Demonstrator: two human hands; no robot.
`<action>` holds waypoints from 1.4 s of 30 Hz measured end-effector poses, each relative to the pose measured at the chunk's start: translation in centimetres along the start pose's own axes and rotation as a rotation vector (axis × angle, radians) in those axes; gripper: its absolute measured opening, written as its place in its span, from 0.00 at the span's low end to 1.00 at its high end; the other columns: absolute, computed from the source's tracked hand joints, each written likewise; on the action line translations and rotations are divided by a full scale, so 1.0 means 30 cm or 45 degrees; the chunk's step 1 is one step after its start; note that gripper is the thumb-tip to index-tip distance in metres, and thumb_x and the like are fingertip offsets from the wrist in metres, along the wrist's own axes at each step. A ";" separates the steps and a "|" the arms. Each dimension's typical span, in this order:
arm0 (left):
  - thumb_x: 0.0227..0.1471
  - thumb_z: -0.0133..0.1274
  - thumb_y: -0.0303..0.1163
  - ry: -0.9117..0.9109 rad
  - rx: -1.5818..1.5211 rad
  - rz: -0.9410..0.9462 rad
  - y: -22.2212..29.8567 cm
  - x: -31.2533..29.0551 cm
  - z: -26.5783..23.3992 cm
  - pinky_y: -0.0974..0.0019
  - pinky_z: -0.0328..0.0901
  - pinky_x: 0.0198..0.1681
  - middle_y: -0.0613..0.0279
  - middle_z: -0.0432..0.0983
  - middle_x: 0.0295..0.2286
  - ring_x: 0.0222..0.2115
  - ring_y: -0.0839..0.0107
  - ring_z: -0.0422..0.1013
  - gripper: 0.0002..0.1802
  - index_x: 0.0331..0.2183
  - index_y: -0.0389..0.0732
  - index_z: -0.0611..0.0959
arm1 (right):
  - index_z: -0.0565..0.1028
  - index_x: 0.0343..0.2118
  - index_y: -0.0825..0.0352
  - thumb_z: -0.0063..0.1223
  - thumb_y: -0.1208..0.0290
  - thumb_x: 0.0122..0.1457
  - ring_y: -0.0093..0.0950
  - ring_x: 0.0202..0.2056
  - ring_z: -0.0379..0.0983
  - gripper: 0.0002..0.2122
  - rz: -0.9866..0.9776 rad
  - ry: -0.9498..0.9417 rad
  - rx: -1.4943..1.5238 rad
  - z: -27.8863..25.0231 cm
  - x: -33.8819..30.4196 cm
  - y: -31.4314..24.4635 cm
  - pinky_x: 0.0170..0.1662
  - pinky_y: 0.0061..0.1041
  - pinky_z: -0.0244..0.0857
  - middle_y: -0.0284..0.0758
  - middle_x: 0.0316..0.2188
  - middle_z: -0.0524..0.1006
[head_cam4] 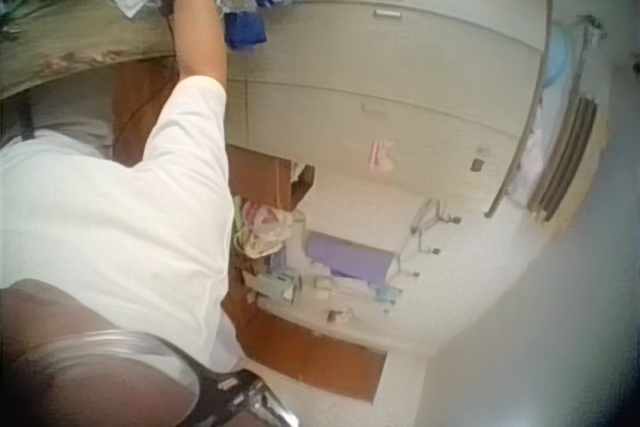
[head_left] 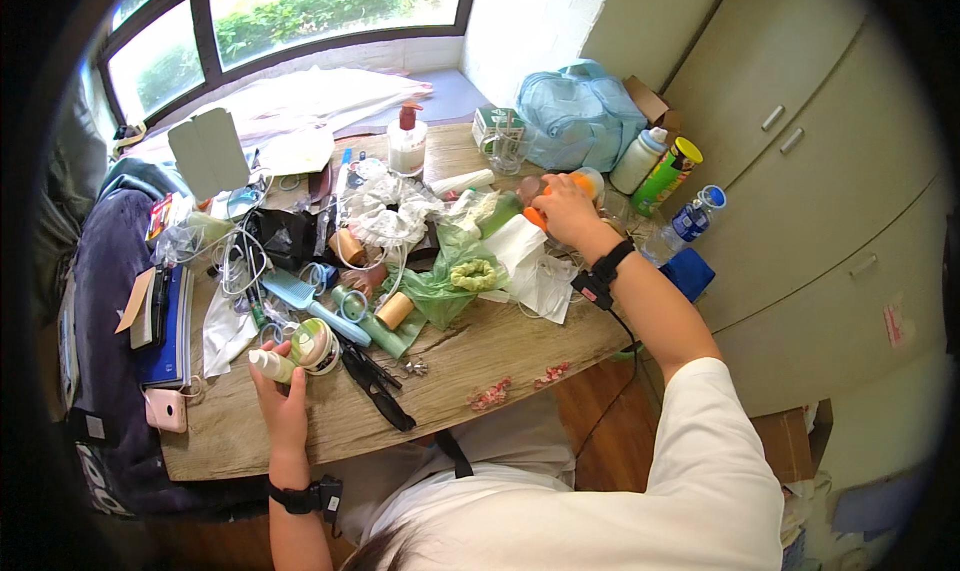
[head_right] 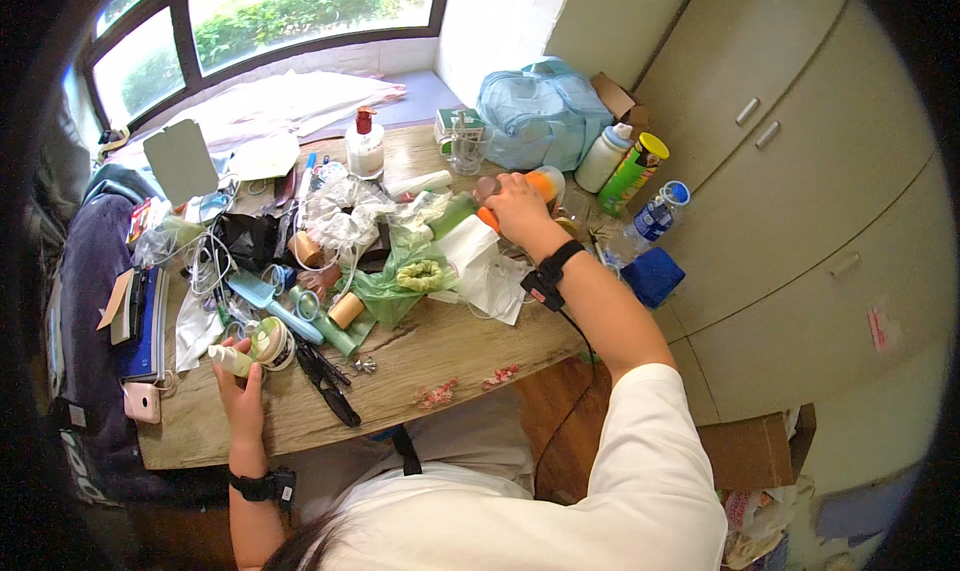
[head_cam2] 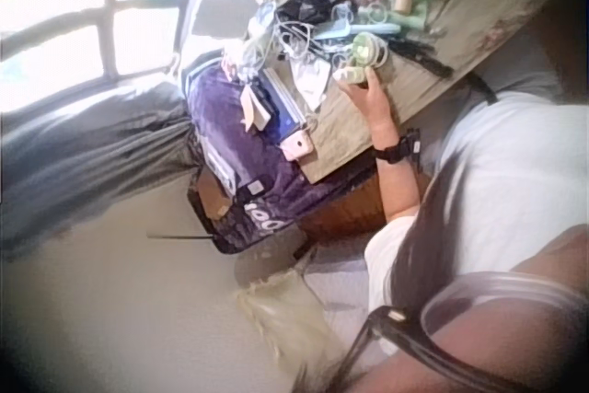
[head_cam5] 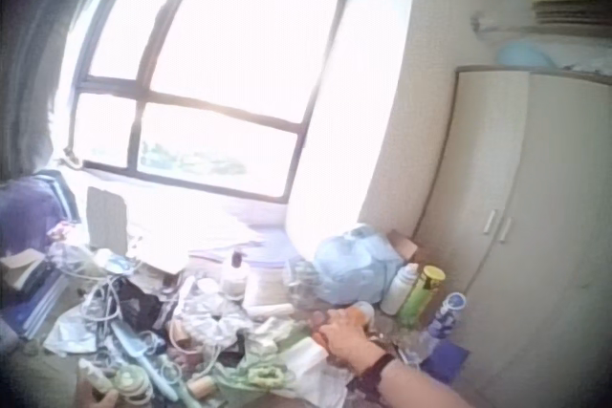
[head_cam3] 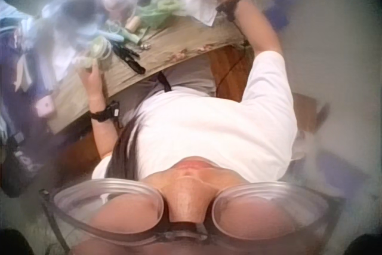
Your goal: Organizing and sorting small personal items, jewelry, and containers on a cluttered desk.
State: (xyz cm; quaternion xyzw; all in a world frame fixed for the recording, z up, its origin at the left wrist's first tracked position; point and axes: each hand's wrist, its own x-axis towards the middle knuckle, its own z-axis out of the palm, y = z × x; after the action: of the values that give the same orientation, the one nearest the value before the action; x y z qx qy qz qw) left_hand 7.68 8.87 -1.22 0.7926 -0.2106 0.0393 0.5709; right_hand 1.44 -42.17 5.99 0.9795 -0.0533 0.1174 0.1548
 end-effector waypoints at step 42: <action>0.50 0.50 0.23 0.049 -0.092 -0.040 -0.009 0.003 0.010 0.62 0.51 0.57 0.56 0.63 0.49 0.52 0.63 0.60 0.22 0.49 0.35 0.67 | 0.75 0.39 0.68 0.64 0.61 0.46 0.32 0.37 0.75 0.20 0.921 0.535 0.977 0.073 0.028 0.625 0.42 0.29 0.67 0.38 0.34 0.78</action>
State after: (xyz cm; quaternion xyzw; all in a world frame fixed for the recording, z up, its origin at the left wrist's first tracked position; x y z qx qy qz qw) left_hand 7.80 8.63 -1.55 0.7738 -0.1886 0.0380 0.6035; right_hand 0.09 -60.68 9.62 0.8404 -0.3071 0.3664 -0.2551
